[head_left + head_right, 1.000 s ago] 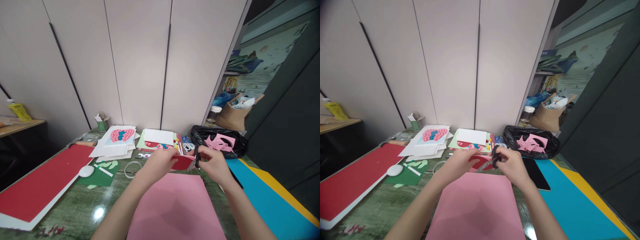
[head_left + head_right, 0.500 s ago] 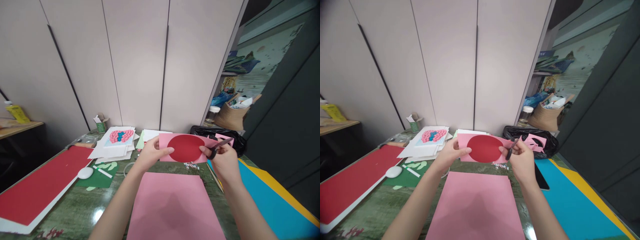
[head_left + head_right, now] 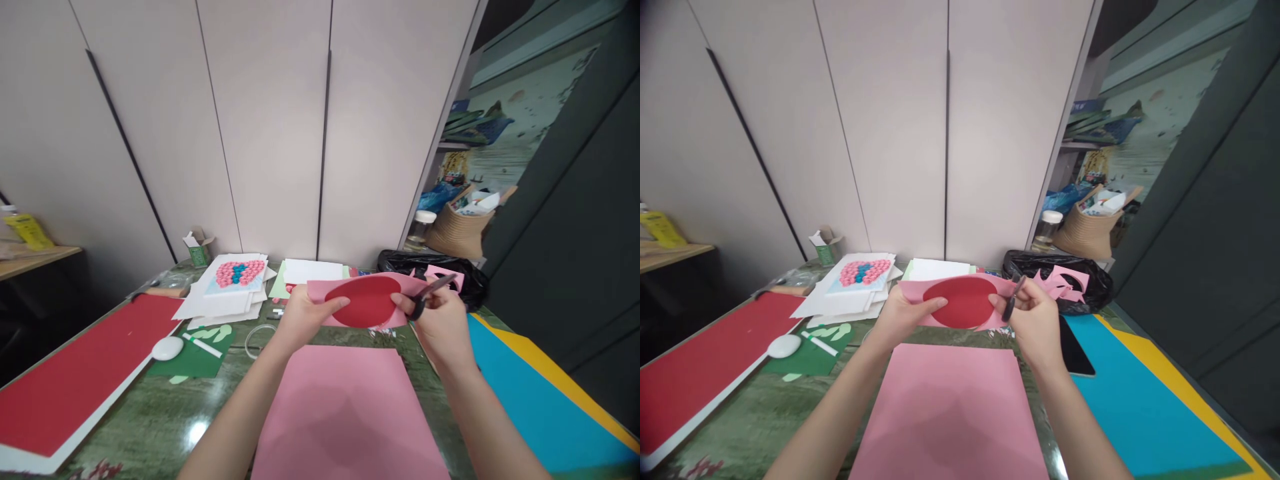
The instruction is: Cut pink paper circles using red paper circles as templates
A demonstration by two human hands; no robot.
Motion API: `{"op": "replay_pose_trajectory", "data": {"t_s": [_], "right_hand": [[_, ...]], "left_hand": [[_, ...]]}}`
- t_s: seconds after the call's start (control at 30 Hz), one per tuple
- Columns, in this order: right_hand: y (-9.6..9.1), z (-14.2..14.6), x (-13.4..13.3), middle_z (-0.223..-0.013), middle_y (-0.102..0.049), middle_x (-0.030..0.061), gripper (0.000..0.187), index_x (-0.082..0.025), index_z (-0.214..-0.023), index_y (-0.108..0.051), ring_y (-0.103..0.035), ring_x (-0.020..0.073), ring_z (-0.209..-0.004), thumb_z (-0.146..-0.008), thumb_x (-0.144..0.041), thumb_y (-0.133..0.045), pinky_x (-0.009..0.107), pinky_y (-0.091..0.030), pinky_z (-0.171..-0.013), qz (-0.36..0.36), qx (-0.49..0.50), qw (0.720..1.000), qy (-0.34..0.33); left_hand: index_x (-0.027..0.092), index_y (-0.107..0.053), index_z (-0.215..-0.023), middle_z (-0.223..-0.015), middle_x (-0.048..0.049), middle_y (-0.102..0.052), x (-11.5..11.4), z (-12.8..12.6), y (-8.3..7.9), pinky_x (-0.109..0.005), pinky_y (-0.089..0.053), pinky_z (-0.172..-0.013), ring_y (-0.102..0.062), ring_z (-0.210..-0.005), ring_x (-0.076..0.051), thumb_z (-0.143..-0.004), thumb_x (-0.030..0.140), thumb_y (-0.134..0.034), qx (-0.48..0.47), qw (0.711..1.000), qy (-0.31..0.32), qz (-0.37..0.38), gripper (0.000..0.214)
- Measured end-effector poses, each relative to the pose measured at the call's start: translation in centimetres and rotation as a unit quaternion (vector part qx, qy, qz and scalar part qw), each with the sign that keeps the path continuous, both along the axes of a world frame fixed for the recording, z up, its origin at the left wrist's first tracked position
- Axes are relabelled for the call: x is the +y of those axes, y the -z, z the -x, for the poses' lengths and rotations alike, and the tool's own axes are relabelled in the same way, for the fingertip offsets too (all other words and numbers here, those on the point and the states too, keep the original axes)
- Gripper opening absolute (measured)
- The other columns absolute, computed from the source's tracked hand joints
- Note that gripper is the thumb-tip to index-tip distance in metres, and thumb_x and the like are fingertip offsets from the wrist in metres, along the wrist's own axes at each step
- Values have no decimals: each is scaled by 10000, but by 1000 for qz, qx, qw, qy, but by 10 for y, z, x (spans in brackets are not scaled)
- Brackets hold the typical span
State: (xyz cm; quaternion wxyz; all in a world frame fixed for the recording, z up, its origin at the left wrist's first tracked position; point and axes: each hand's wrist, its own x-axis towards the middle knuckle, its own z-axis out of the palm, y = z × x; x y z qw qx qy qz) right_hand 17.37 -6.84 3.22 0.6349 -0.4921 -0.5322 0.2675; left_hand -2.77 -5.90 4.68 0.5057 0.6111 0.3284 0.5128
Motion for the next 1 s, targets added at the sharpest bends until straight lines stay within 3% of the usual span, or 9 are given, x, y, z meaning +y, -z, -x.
{"op": "replay_pose_trajectory", "data": {"t_s": [0.13,0.3,0.37,0.47,0.6,0.77,1.0], "right_hand": [[-7,-2,-3,-814,-622,34,251,-197,-825,-582,-601,185,-746,-667,-358,-693,310,-507,-672,-43,-30,998,21],[-18,-22,-15,-938,-622,80,291,-203,-947,-559,-600,206,-788,-777,-440,-555,332,-473,-719,-110,-59,992,-5],[-21,-27,-22,-911,-625,87,344,-193,-944,-568,-586,194,-707,-802,-494,-485,325,-465,-667,-74,-116,987,-77],[-23,-25,-31,-849,-641,85,319,-179,-880,-582,-564,170,-590,-804,-474,-488,307,-457,-585,45,-193,962,-189],[-26,-13,-37,-698,-643,55,266,-157,-794,-592,-504,121,-455,-824,-397,-481,246,-386,-444,152,-218,928,-261],[-24,-11,-36,-673,-651,67,317,-124,-749,-598,-497,97,-413,-846,-388,-451,225,-343,-420,173,-213,905,-325],[-18,-6,-28,-642,-638,69,399,-104,-764,-586,-500,90,-390,-826,-480,-465,216,-320,-411,149,-169,917,-328]], "left_hand": [[121,-683,-900,-929,-91,-703,5,4,1,-374,-506,-802,-631,-908,-263,-667,289,-678,-17,999,-23,14,288],[139,-634,-994,-1034,-88,-673,17,9,8,-393,-474,-868,-602,-983,-259,-642,231,-708,-155,986,-54,-5,371],[141,-619,-1019,-1073,-95,-656,20,11,9,-395,-465,-883,-588,-1012,-259,-643,207,-709,-187,981,-42,-2,391],[143,-604,-1040,-1101,-105,-642,21,13,10,-407,-463,-885,-580,-1027,-267,-641,207,-713,-207,977,-39,15,418],[143,-591,-1066,-1129,-110,-628,22,14,11,-409,-461,-893,-572,-1041,-270,-642,199,-714,-221,974,-42,22,445],[150,-571,-1112,-1136,-104,-625,24,14,13,-390,-465,-896,-570,-1047,-255,-659,158,-701,-240,970,-38,16,471],[154,-579,-1114,-1129,-104,-628,19,11,13,-383,-481,-867,-579,-1030,-258,-678,150,-687,-225,974,-11,12,449]]}}
